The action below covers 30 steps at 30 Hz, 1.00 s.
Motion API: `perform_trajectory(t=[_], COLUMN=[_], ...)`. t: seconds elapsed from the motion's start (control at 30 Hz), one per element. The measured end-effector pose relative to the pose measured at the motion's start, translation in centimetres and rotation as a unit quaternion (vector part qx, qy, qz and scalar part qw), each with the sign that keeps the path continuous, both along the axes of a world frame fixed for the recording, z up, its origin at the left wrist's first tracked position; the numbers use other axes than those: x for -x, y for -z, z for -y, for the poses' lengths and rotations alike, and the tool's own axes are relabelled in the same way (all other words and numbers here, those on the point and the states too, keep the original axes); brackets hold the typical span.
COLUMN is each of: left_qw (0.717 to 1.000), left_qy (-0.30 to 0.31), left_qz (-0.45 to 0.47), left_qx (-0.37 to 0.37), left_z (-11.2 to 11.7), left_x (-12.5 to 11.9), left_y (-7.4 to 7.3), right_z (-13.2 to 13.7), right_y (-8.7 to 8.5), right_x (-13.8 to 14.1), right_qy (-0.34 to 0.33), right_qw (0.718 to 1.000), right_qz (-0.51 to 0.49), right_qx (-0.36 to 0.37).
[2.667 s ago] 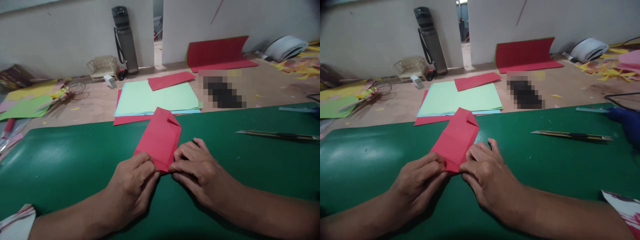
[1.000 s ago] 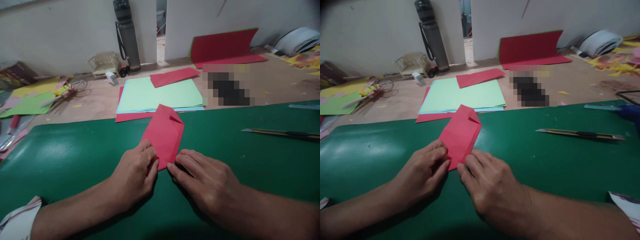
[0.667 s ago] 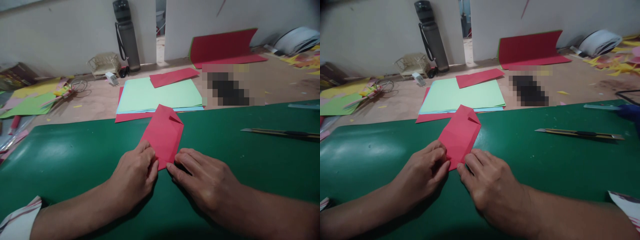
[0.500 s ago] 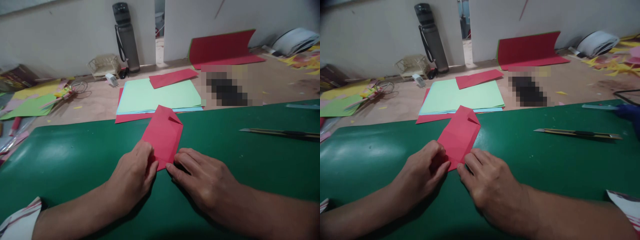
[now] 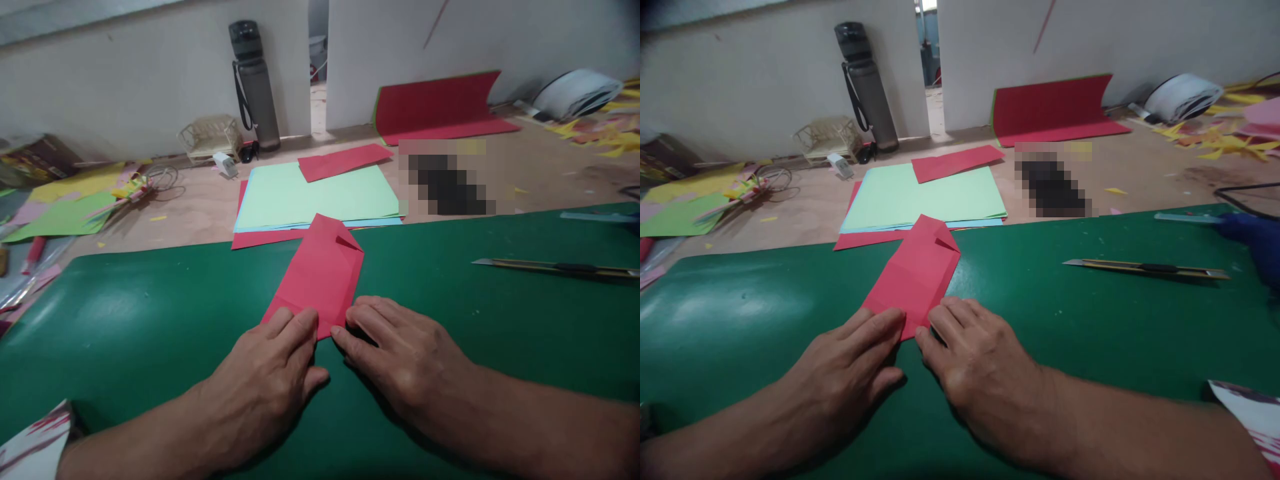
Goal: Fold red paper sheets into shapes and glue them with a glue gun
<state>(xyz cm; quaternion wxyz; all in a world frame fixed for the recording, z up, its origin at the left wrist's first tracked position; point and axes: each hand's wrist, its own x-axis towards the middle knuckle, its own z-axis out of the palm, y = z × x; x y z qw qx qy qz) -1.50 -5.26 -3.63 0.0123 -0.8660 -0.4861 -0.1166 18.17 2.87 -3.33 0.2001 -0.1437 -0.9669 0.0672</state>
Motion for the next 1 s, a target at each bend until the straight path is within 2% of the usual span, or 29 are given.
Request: perform_trajectory(t=[0.1, 0.2, 0.33, 0.5, 0.7, 0.77, 0.83, 0.93, 1.0], left_qw=[0.998, 0.997, 0.997, 0.995, 0.994, 0.994, 0.993, 0.994, 0.994], left_qy=[0.006, -0.002, -0.005, -0.040, -0.044, -0.040, -0.039, -0.040, -0.038], left_qz=[-0.045, -0.065, -0.074, -0.061, -0.040, -0.034, -0.026, -0.021, -0.020], left_qx=[-0.048, -0.052, -0.012, 0.062, 0.089, 0.100, 0.107, 0.104, 0.099], left_z=[0.7, 1.4, 1.6, 1.6, 1.7, 1.5, 1.4, 1.3, 1.3], left_x=[-0.2, -0.3, -0.3, -0.3, -0.2, -0.3, -0.3, -0.4, -0.4], left_y=[-0.8, -1.1, -1.1, -0.9, -1.0, -1.2, -1.4, -1.7, -1.8], right_z=[0.0, 0.0, -0.1, -0.2, -0.2, -0.5, -1.1, -2.0, -2.3], right_y=[-0.1, -0.1, 0.0, -0.2, -0.1, -0.2, -0.7, -1.7, -2.2], right_x=[0.0, 0.0, 0.0, -0.1, -0.5, -0.4, 0.0, 1.1, 1.8], right_qy=[0.002, 0.002, -0.002, -0.016, -0.031, -0.027, 0.008, 0.092, 0.122], right_qw=[1.000, 1.000, 1.000, 1.000, 0.997, 0.999, 0.997, 0.965, 0.946], right_qz=[0.004, 0.003, -0.013, -0.005, -0.008, -0.026, -0.039, -0.014, 0.008], right_qx=[-0.006, -0.002, -0.010, -0.022, -0.069, -0.028, 0.066, 0.246, 0.302])
